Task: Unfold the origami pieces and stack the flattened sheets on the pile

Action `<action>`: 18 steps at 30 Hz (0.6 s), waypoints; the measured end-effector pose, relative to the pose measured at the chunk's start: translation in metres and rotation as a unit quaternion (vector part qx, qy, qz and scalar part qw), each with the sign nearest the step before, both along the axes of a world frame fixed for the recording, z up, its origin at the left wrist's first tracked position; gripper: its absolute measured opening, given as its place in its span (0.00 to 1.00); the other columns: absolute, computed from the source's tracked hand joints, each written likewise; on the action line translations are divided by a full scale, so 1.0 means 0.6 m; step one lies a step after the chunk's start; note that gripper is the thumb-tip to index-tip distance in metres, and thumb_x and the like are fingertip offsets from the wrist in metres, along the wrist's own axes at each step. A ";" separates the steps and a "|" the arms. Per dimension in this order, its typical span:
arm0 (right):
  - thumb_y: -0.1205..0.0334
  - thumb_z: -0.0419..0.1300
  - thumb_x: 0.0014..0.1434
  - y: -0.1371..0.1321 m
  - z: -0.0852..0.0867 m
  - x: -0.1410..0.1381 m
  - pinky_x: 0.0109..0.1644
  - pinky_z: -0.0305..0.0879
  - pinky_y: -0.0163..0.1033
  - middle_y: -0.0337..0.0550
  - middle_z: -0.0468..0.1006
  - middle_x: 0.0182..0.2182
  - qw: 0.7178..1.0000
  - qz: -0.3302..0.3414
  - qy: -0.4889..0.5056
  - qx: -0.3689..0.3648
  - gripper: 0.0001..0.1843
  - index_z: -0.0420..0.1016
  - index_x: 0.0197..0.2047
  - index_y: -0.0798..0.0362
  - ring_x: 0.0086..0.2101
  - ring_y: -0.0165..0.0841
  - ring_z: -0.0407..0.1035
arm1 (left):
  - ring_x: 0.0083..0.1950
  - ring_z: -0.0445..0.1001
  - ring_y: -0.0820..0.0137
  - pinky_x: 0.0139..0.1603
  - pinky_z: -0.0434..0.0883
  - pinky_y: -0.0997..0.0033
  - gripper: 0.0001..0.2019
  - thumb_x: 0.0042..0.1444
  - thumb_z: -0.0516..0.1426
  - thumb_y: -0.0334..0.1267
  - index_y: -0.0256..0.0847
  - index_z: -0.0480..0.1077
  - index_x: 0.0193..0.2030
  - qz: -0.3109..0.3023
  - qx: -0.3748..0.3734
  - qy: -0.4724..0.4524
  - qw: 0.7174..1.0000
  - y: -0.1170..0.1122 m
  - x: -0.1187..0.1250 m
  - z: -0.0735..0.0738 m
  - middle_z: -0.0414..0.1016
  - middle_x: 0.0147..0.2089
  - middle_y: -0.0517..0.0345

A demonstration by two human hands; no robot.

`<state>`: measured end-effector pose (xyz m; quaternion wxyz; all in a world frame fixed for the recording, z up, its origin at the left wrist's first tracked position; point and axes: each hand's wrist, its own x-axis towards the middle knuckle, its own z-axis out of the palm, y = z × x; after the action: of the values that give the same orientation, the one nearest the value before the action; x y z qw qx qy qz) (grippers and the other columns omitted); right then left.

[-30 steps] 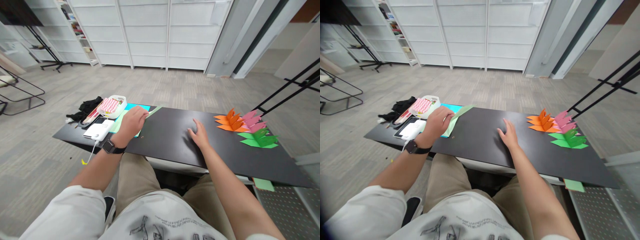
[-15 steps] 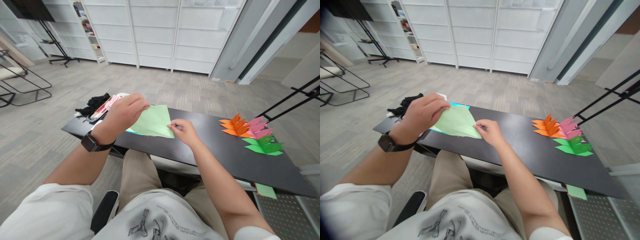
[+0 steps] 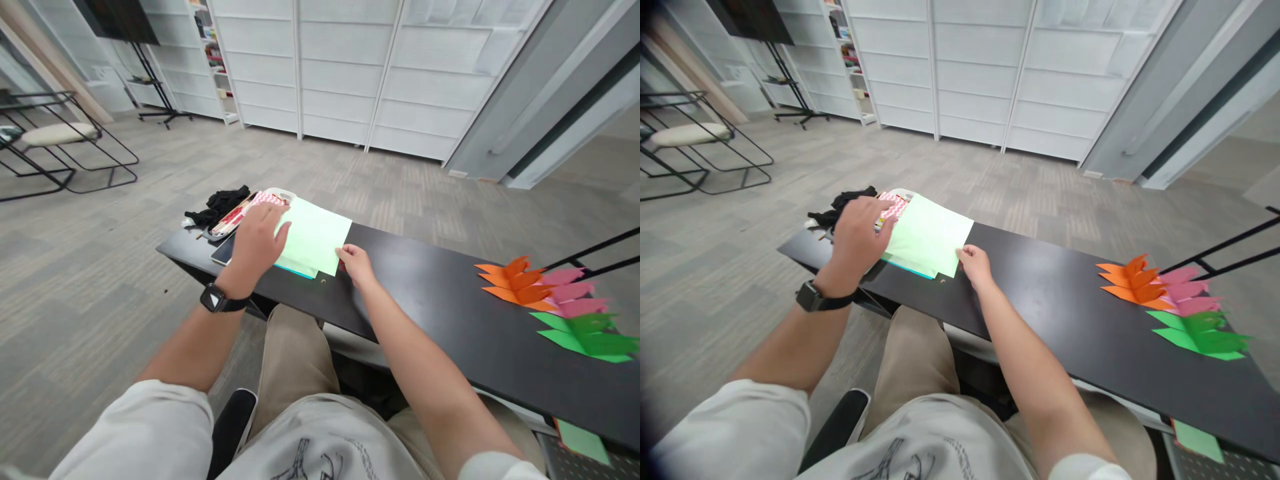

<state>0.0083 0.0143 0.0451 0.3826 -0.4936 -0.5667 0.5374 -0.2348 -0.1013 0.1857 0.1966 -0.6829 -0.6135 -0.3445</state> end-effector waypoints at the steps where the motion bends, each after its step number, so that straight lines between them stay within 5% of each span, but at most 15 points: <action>1: 0.45 0.65 0.57 0.005 -0.008 -0.014 0.28 0.67 0.33 0.33 0.75 0.23 1.000 0.000 -0.020 -0.007 0.16 0.74 0.33 0.49 0.24 0.29 0.69 | 0.63 0.74 0.53 0.67 0.71 0.46 0.17 0.74 0.52 0.44 0.40 0.74 0.61 -0.011 -0.022 -0.001 1.000 0.007 0.003 -0.023 0.79 0.57 0.43; 6: 0.51 0.68 0.60 0.020 -0.047 -0.063 0.27 0.71 0.34 0.35 0.80 0.25 0.995 0.026 -0.095 -0.018 0.12 0.79 0.41 0.49 0.24 0.31 0.74 | 0.68 0.73 0.52 0.72 0.69 0.49 0.21 0.74 0.53 0.45 0.38 0.71 0.67 -0.032 -0.152 -0.009 0.988 0.049 0.029 -0.160 0.76 0.66 0.39; 10: 0.54 0.68 0.61 0.022 -0.066 -0.062 0.28 0.74 0.37 0.36 0.85 0.31 0.989 0.032 -0.146 0.009 0.28 0.73 0.64 0.47 0.24 0.33 0.77 | 0.74 0.68 0.47 0.75 0.64 0.41 0.25 0.73 0.52 0.48 0.40 0.69 0.71 0.015 -0.225 0.003 0.974 0.076 0.043 -0.245 0.69 0.74 0.36; 13: 0.55 0.66 0.64 0.016 -0.070 -0.051 0.31 0.77 0.38 0.36 0.86 0.33 0.985 0.041 -0.165 0.034 0.35 0.66 0.72 0.48 0.25 0.33 0.78 | 0.76 0.66 0.44 0.76 0.61 0.35 0.26 0.75 0.49 0.49 0.42 0.68 0.72 0.043 -0.244 0.009 0.969 0.085 0.044 -0.271 0.66 0.77 0.38; 18: 0.54 0.62 0.66 -0.008 -0.063 -0.041 0.45 0.77 0.42 0.35 0.86 0.33 0.967 0.046 -0.212 0.130 0.26 0.73 0.66 0.45 0.33 0.36 0.81 | 0.78 0.62 0.40 0.76 0.58 0.31 0.31 0.74 0.49 0.55 0.42 0.66 0.75 0.055 -0.275 0.004 0.960 0.091 0.039 -0.282 0.62 0.79 0.37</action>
<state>-0.0163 0.0093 0.0074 0.2895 -0.5155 -0.7220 0.3593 -0.2111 -0.0464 0.0168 0.0223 -0.6771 -0.7206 -0.1478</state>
